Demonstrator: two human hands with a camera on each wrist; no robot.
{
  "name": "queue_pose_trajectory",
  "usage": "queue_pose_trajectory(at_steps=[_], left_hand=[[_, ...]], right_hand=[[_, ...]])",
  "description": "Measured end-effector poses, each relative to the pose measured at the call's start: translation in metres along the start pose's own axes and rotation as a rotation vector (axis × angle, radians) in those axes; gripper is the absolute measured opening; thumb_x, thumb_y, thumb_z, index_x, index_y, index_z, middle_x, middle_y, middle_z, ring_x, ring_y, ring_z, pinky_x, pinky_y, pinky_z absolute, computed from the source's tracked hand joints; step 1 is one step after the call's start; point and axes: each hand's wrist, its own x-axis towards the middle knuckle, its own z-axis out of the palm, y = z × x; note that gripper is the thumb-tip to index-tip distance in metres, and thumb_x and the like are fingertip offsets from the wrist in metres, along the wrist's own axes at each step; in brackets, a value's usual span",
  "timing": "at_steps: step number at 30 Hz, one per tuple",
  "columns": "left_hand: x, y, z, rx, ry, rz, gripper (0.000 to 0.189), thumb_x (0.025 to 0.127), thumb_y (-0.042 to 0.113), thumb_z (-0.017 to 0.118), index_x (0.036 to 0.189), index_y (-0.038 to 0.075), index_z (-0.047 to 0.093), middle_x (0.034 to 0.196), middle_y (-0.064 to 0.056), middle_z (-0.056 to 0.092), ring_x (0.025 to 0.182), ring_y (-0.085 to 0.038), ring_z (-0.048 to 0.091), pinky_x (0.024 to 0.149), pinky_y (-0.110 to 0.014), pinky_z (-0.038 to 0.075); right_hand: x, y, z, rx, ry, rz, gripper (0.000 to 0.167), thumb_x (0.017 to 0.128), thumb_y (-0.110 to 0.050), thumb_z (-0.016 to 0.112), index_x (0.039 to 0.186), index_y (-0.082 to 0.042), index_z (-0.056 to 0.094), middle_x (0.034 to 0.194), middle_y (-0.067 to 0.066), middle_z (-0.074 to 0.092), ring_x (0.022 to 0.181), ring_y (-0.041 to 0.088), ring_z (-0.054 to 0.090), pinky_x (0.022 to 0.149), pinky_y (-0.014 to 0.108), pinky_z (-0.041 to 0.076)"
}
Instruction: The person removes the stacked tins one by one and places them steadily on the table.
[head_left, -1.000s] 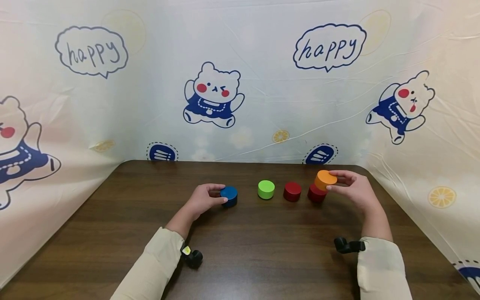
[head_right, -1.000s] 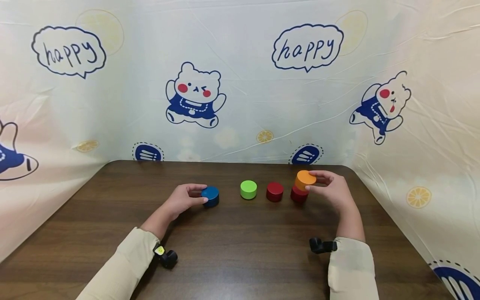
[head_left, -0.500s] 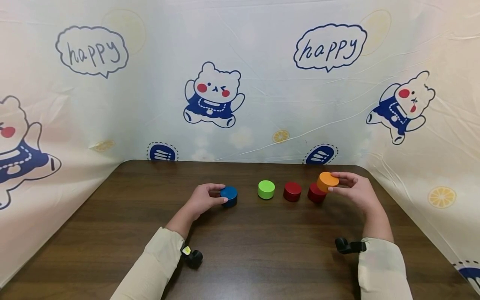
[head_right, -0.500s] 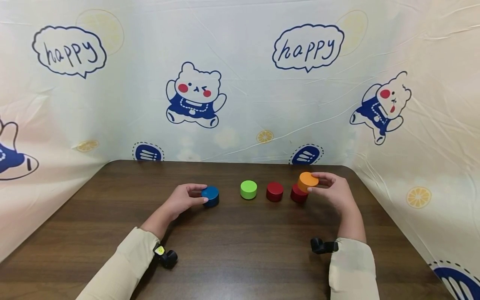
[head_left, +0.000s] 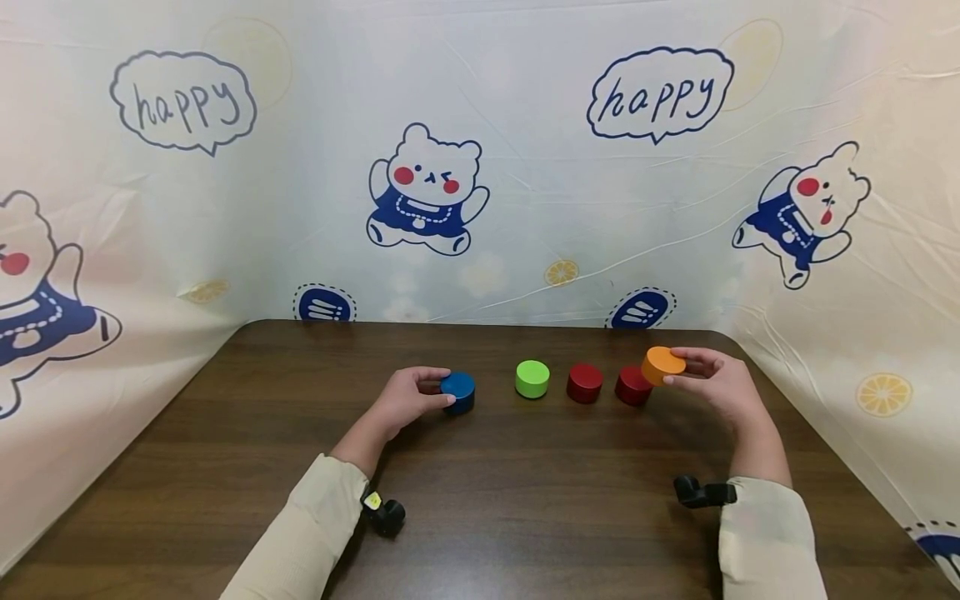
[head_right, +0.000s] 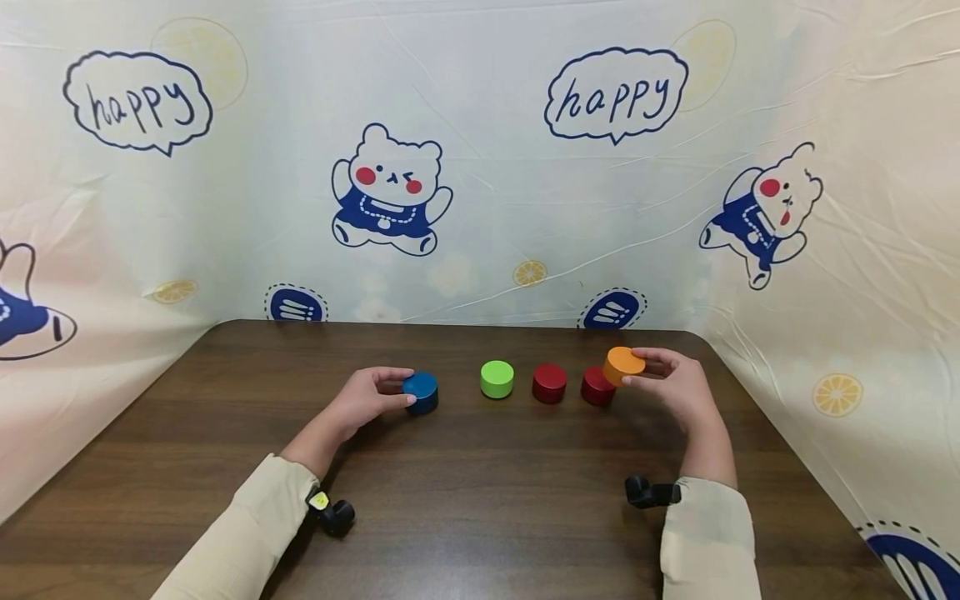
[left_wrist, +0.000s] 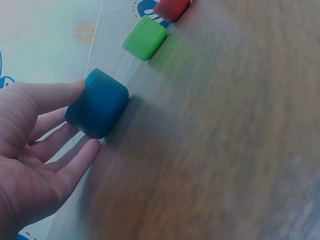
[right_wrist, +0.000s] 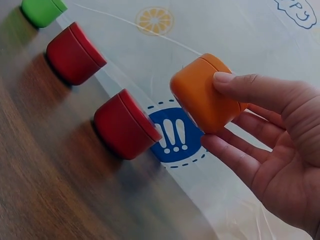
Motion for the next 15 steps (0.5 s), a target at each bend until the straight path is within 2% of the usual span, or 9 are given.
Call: queue_pose_trajectory(at_steps=[15], left_hand=[[0.0, -0.001, 0.0, 0.002, 0.002, 0.003, 0.049, 0.085, 0.018, 0.077, 0.131, 0.01, 0.062, 0.131, -0.012, 0.059, 0.119, -0.03, 0.057, 0.098, -0.048, 0.047]], right_hand=[[0.002, 0.013, -0.001, -0.004, 0.039, 0.052, 0.072, 0.084, -0.033, 0.078, 0.143, -0.004, 0.047, 0.142, 0.026, 0.045, 0.126, 0.043, 0.046, 0.105, 0.056, 0.037]])
